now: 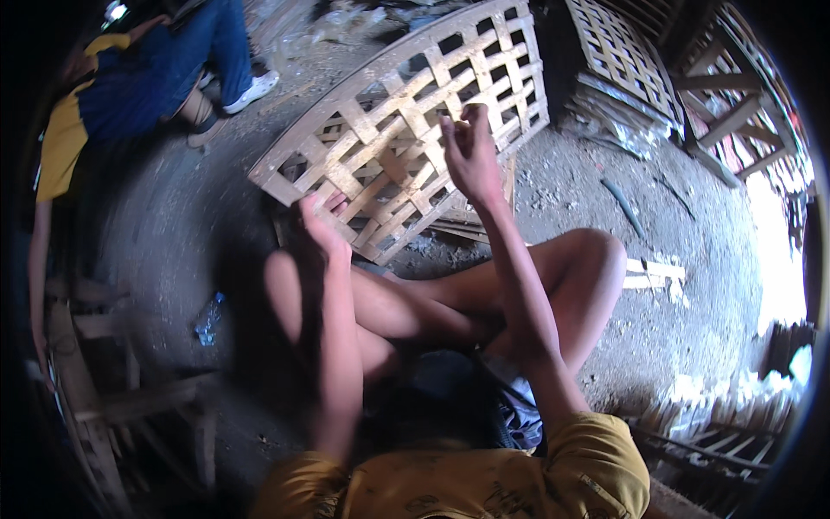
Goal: The person sits on the floor and assembles a wooden lattice panel by hand, fitting thin wooden strips into a grid pattern. The person adjusts the strips and aligns the frame while working on the lattice structure.
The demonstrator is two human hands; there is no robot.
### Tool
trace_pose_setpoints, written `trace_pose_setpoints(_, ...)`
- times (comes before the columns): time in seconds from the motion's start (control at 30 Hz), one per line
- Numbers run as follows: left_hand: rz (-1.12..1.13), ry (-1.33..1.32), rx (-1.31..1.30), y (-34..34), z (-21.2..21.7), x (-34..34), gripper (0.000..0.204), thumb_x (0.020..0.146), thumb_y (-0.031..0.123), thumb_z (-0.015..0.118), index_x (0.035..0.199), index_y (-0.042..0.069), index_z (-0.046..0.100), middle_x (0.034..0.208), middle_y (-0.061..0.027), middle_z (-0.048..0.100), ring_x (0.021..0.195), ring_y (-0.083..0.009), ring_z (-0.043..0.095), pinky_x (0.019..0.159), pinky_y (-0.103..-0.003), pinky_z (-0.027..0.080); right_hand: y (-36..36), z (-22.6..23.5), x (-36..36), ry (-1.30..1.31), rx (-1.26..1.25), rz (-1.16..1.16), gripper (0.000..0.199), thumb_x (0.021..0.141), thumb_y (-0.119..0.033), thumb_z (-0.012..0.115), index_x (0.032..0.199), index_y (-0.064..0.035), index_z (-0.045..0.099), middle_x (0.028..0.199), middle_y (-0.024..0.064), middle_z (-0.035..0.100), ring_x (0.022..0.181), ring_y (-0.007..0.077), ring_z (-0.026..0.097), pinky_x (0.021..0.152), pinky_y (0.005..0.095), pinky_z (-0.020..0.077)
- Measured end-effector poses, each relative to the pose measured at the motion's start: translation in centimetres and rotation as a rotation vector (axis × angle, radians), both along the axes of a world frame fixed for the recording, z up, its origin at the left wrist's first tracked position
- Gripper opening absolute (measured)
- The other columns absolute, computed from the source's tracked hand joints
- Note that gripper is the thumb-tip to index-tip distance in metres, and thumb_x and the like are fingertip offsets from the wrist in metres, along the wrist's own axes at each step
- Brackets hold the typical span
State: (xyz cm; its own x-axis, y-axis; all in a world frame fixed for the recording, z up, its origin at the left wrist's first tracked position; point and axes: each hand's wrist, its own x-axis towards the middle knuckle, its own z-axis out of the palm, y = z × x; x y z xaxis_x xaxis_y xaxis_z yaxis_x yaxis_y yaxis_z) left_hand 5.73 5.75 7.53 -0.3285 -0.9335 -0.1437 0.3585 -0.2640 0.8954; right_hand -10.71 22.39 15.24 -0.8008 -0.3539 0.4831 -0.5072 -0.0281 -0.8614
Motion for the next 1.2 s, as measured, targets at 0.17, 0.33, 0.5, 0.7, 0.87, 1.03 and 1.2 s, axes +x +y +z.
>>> trace_pose_setpoints(0.17, 0.012, -0.036, -0.020, 1.5, 1.0, 0.9, 0.056, 0.090, 0.046, 0.049, 0.120, 0.000, 0.061, 0.106, -0.0158, 0.068, 0.094, -0.0278, 0.065, 0.086, -0.038, 0.046, 0.6, 1.6, 0.9, -0.068, -0.003, 0.045, 0.025, 0.100, -0.023, 0.063, 0.089, -0.0019, 0.054, 0.071, -0.0046, 0.042, 0.065, 0.0053, 0.035, 0.055, 0.0252, 0.0306)
trace_pose_setpoints(0.33, -0.026, -0.035, 0.004, 2.2, 2.0, 1.2, 0.058, 0.086, 0.044, 0.049, 0.121, -0.001, 0.060, 0.108, -0.0167, 0.067, 0.096, -0.0285, 0.064, 0.087, -0.039, 0.044, 1.5, 2.1, -0.4, -0.033, -0.188, 0.080, 0.021, 0.100, 0.002, 0.048, 0.112, 0.0004, 0.065, 0.093, 0.0029, 0.063, 0.077, 0.0068, 0.056, 0.070, 0.0229, 0.0482)
trace_pose_setpoints(0.5, -0.027, -0.007, 0.009, 1.8, 1.5, 1.4, 0.054, 0.085, 0.042, 0.049, 0.113, -0.002, 0.060, 0.098, -0.0174, 0.067, 0.084, -0.0268, 0.064, 0.081, -0.036, 0.047, 2.8, 2.0, -3.8, 0.030, -0.393, -0.076, 0.020, 0.096, 0.006, 0.050, 0.114, 0.0012, 0.056, 0.099, 0.0115, 0.074, 0.076, 0.0130, 0.066, 0.066, 0.0261, 0.0536)
trace_pose_setpoints(0.7, -0.042, -0.002, -0.016, 1.4, 1.8, 1.9, 0.049, 0.084, 0.042, 0.050, 0.109, 0.001, 0.061, 0.089, -0.0163, 0.067, 0.075, -0.0263, 0.063, 0.076, -0.036, 0.046, 5.5, 2.5, -7.9, -0.061, -0.512, -0.206, 0.008, 0.100, -0.004, 0.055, 0.105, 0.0020, 0.058, 0.096, 0.0121, 0.073, 0.085, 0.0147, 0.070, 0.074, 0.0293, 0.0551)
trace_pose_setpoints(0.87, -0.078, -0.048, -0.104, 3.0, 1.3, 0.5, 0.050, 0.083, 0.041, 0.050, 0.111, 0.001, 0.061, 0.088, -0.0144, 0.066, 0.074, -0.0254, 0.063, 0.068, -0.035, 0.047, 8.8, 0.7, -11.5, -0.120, -0.814, -0.355, 0.014, 0.102, -0.006, 0.054, 0.112, 0.0008, 0.059, 0.098, 0.0095, 0.070, 0.079, 0.0114, 0.062, 0.072, 0.0244, 0.0489)
trace_pose_setpoints(1.03, -0.108, 0.030, -0.145, 0.4, -0.9, 1.8, 0.047, 0.083, 0.037, 0.051, 0.109, -0.001, 0.062, 0.089, -0.0147, 0.066, 0.075, -0.0251, 0.062, 0.067, -0.036, 0.046, 12.8, 2.5, -12.5, -0.095, -0.958, -0.461, 0.014, 0.103, -0.004, 0.051, 0.113, 0.0018, 0.059, 0.100, 0.0108, 0.070, 0.081, 0.0123, 0.064, 0.075, 0.0242, 0.0507)
trace_pose_setpoints(1.2, -0.047, 0.016, -0.151, 0.5, -0.4, 1.2, 0.046, 0.083, 0.037, 0.051, 0.106, 0.000, 0.062, 0.088, -0.0140, 0.065, 0.075, -0.0250, 0.061, 0.068, -0.036, 0.045, 13.4, 3.4, -11.3, -0.020, -0.746, -0.533, 0.013, 0.101, -0.003, 0.056, 0.109, 0.0018, 0.064, 0.093, 0.0073, 0.072, 0.084, 0.0105, 0.065, 0.078, 0.0243, 0.0518)
